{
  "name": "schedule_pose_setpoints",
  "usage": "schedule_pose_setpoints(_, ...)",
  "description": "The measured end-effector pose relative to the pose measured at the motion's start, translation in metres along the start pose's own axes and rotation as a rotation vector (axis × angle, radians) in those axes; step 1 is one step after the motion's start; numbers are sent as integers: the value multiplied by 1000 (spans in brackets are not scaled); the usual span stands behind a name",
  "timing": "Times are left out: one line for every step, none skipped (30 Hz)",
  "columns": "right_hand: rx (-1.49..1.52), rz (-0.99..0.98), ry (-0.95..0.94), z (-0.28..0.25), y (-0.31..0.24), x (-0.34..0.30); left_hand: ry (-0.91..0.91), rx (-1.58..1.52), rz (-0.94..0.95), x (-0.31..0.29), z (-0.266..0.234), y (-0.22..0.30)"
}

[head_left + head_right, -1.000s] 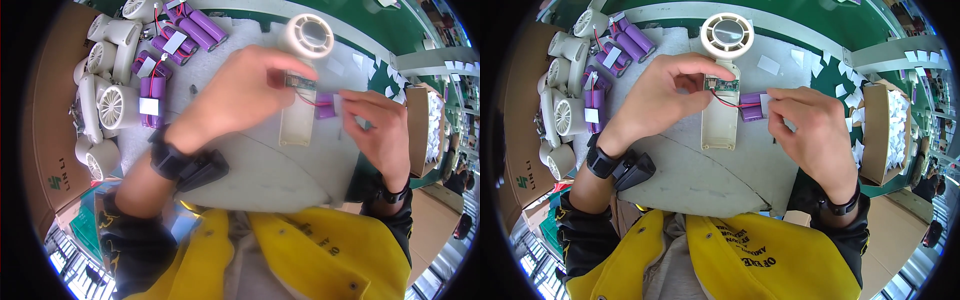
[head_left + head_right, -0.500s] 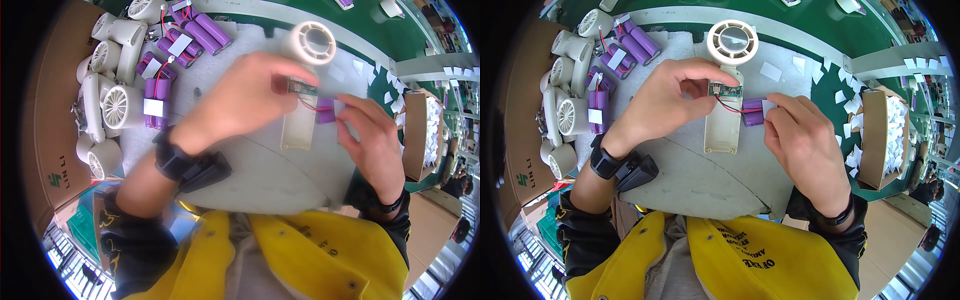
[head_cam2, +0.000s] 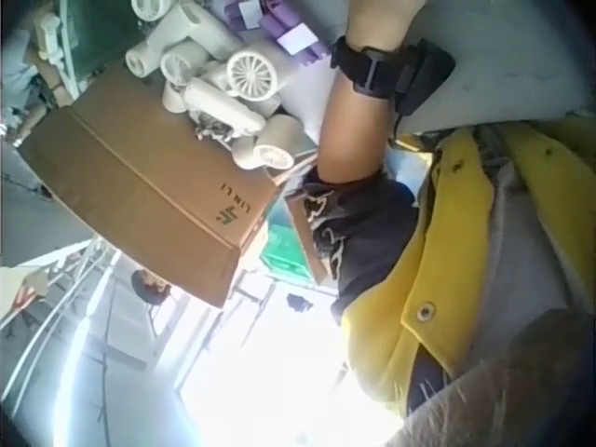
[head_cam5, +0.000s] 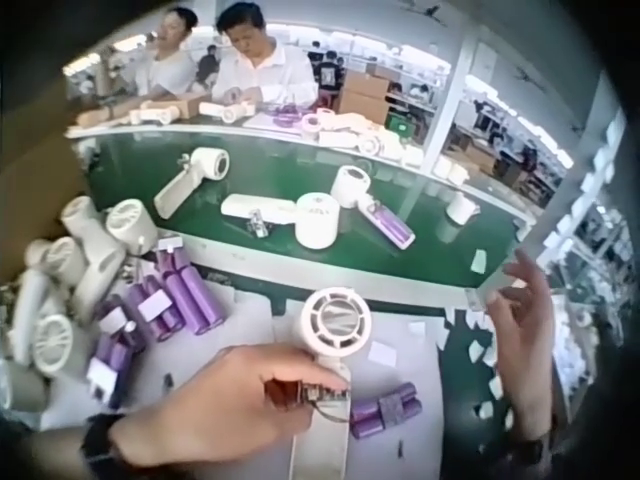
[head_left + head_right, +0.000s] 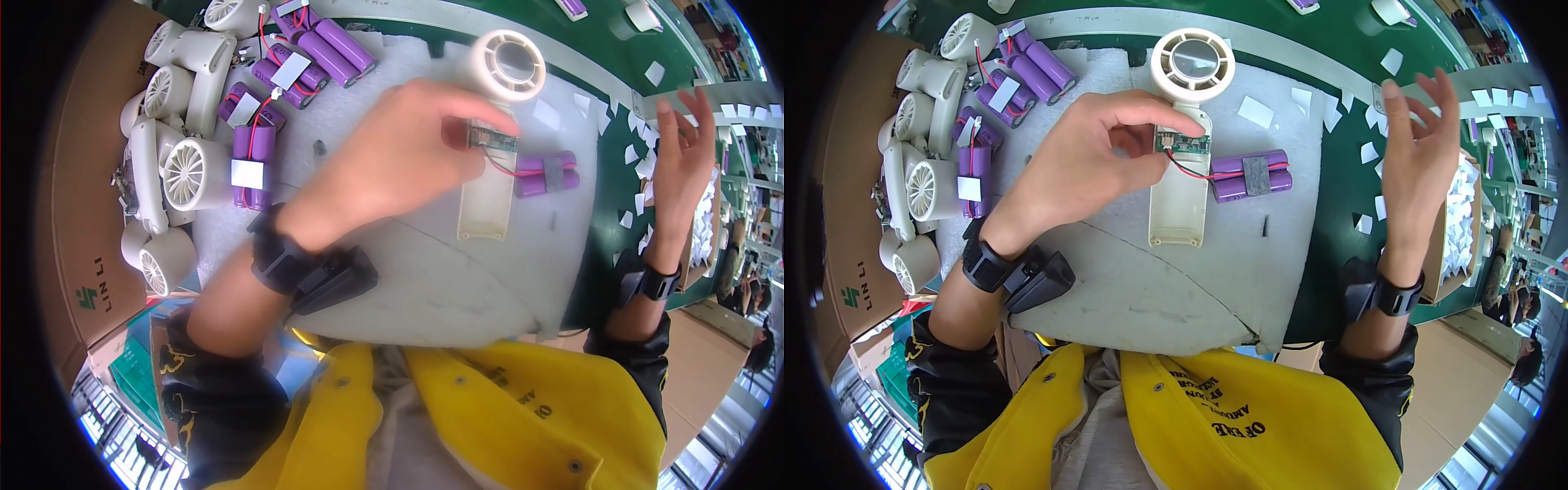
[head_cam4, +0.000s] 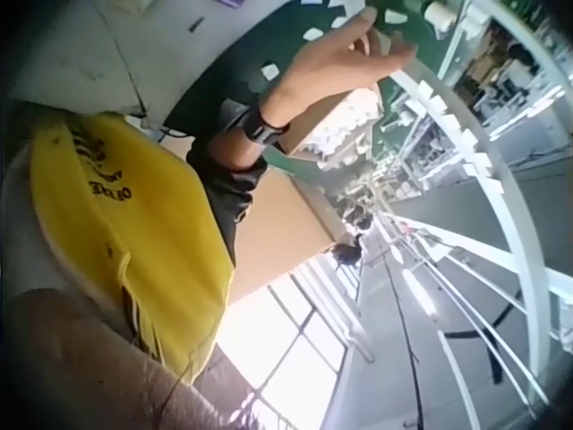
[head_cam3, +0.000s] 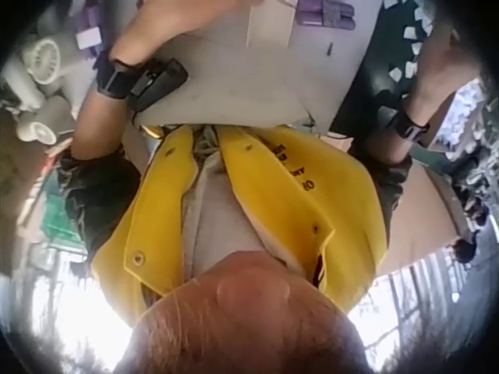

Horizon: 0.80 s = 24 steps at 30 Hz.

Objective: The person connects a battery pack to a circuit board, fits them into a fan housing, and then removes them to repeat the process.

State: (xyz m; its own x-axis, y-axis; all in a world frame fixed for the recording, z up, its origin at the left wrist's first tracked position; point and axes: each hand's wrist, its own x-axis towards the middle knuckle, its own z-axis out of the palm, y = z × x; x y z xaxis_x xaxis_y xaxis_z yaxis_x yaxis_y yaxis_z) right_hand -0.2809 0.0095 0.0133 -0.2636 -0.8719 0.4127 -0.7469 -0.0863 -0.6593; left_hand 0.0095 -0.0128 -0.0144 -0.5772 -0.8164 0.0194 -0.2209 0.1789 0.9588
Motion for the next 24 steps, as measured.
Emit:
schedule_pose_setpoints(7, -62, 98, 5, -4, 0, 6, -10, -6, -1, 0, 0)
schedule_pose_setpoints(10, -161, -131, 6, -10, -5, 12, -20, -12, -1, 0, 1)
schedule_pose_setpoints(7, -254, -360, 6, -16, -13, 12, -34, -18, -2, 1, 0)
schedule_pose_setpoints(74, -313, -494, 12, -26, -20, 11, -36, -19, -1, 2, 0)
schedule_pose_setpoints(142, -371, -629, 19, -35, -25, 18, -23, -21, -1, 2, 0)
schedule_pose_setpoints(142, -371, -631, 21, -37, -28, 28, -10, -24, -1, 2, 1)
schedule_pose_setpoints(114, -381, -662, 24, -38, -31, 37, 3, -26, -1, 2, 2)
schedule_pose_setpoints(85, -390, -694, 26, -38, -34, 39, 2, -27, -1, 2, 2)
schedule_pose_setpoints(55, -398, -725, 27, -38, -36, 47, 5, -27, -1, 3, 2)
schedule_pose_setpoints(56, -399, -726, 25, -39, -37, 55, 9, -26, -1, 3, 2)
schedule_pose_setpoints(106, -373, -748, 23, -41, -37, 63, 14, -25, -1, 2, 1)
schedule_pose_setpoints(157, -348, -769, 22, -43, -38, 64, 14, -26, -1, 2, 1)
schedule_pose_setpoints(208, -321, -790, 21, -44, -38, 61, 5, -36, -1, 1, 1)
schedule_pose_setpoints(209, -321, -790, 21, -44, -38, 57, -3, -47, 0, 0, 1)
schedule_pose_setpoints(226, -279, -809, 21, -43, -37, 53, -12, -57, 0, 0, 1)
schedule_pose_setpoints(242, -237, -827, 20, -42, -36, 54, -13, -57, 0, 0, 1)
schedule_pose_setpoints(258, -195, -844, 19, -41, -35, 51, -2, -53, 0, 0, 2)
schedule_pose_setpoints(258, -195, -845, 18, -40, -35, 49, 8, -49, 0, -1, 2)
schedule_pose_setpoints(307, -106, -868, 17, -38, -34, 47, 19, -45, 0, -1, 3)
schedule_pose_setpoints(356, -17, -891, 16, -36, -34, 48, 20, -46, 0, -1, 2)
schedule_pose_setpoints(402, 75, -910, 15, -35, -34, 36, 38, -19, 0, -2, 0)
schedule_pose_setpoints(401, 76, -909, 14, -36, -32, 24, 56, 7, 0, -3, -2)
schedule_pose_setpoints(443, 208, -987, 11, -38, -28, 12, 74, 33, 1, -3, -3)
schedule_pose_setpoints(484, 342, -1061, 8, -42, -24, 12, 73, 34, 1, -3, -5)
